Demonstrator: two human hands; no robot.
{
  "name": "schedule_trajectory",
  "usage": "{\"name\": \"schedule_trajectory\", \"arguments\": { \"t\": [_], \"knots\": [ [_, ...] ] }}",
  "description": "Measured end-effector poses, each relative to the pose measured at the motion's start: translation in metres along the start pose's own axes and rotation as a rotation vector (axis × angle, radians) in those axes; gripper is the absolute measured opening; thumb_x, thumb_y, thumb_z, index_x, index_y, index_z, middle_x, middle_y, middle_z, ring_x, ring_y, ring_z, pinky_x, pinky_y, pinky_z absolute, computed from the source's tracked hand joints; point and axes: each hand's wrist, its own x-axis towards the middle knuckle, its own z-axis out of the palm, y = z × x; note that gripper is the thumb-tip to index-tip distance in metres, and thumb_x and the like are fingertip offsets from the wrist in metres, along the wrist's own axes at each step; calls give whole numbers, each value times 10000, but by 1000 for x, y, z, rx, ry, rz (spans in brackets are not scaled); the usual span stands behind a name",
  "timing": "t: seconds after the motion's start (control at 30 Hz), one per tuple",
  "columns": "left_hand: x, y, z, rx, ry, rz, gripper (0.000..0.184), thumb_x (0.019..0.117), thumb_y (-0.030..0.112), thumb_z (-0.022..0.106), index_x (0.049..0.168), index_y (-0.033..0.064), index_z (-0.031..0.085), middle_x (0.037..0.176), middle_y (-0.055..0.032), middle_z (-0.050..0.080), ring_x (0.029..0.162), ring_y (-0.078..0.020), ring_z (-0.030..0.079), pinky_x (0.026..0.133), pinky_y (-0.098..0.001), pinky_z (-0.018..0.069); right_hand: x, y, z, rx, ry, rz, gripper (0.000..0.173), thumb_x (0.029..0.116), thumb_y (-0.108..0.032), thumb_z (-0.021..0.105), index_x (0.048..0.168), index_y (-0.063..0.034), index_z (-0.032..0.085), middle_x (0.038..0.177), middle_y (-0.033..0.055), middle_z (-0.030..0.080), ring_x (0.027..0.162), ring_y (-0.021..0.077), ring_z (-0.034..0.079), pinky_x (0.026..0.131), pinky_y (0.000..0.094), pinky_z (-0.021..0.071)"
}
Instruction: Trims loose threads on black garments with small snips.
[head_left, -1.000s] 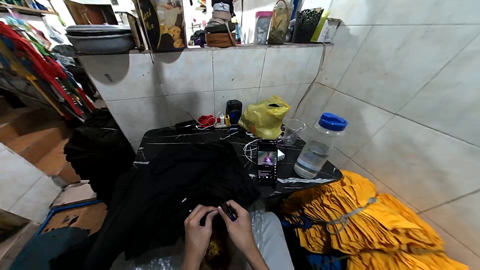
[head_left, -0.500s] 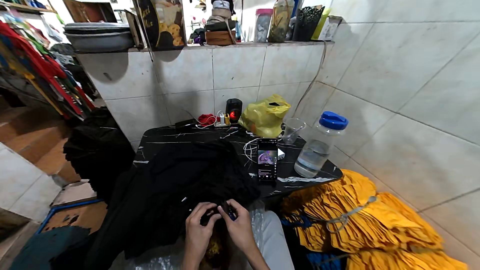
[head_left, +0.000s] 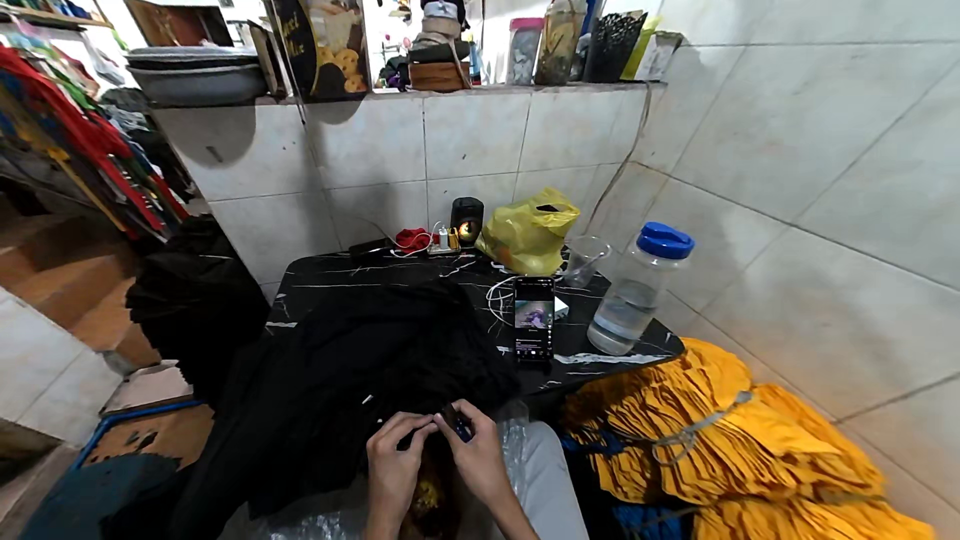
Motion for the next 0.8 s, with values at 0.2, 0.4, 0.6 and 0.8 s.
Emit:
{"name": "schedule_trajectory", "arguments": {
  "t": [0.2, 0.4, 0.6, 0.8],
  "knots": [
    [1, 1, -1, 1, -6, 2, 78, 867, 159, 788, 925, 117, 820, 941, 25, 770, 892, -50, 729, 831, -209, 616, 0, 1, 0, -1, 3, -5, 162, 955, -228, 730, 1004, -74, 725, 866, 11, 719, 784, 69, 681, 733, 235, 576],
    [0, 0, 0, -2, -8, -5, 82, 873, 164, 781, 930, 121, 821, 944, 32, 771, 890, -48, 729, 825, -204, 616, 0, 1, 0, -13, -4, 5, 167, 959, -240, 724, 993, -76, 723, 865, 6, 715, 791, 70, 679, 741, 240, 574],
    [0, 0, -1, 13, -18, -8, 81, 870, 163, 783, 930, 124, 820, 944, 31, 771, 893, -45, 728, 827, -212, 618, 0, 2, 0, -1, 1, -23, 150, 952, -211, 728, 1000, -68, 727, 874, 13, 723, 795, 73, 688, 747, 248, 585],
    [0, 0, -1, 15, -20, -8, 84, 876, 182, 783, 933, 132, 820, 947, 42, 771, 896, -42, 727, 822, -208, 617, 0, 1, 0, -9, -2, -24, 157, 959, -224, 722, 1002, -73, 726, 872, 7, 722, 794, 69, 684, 745, 240, 580]
  ]
}}
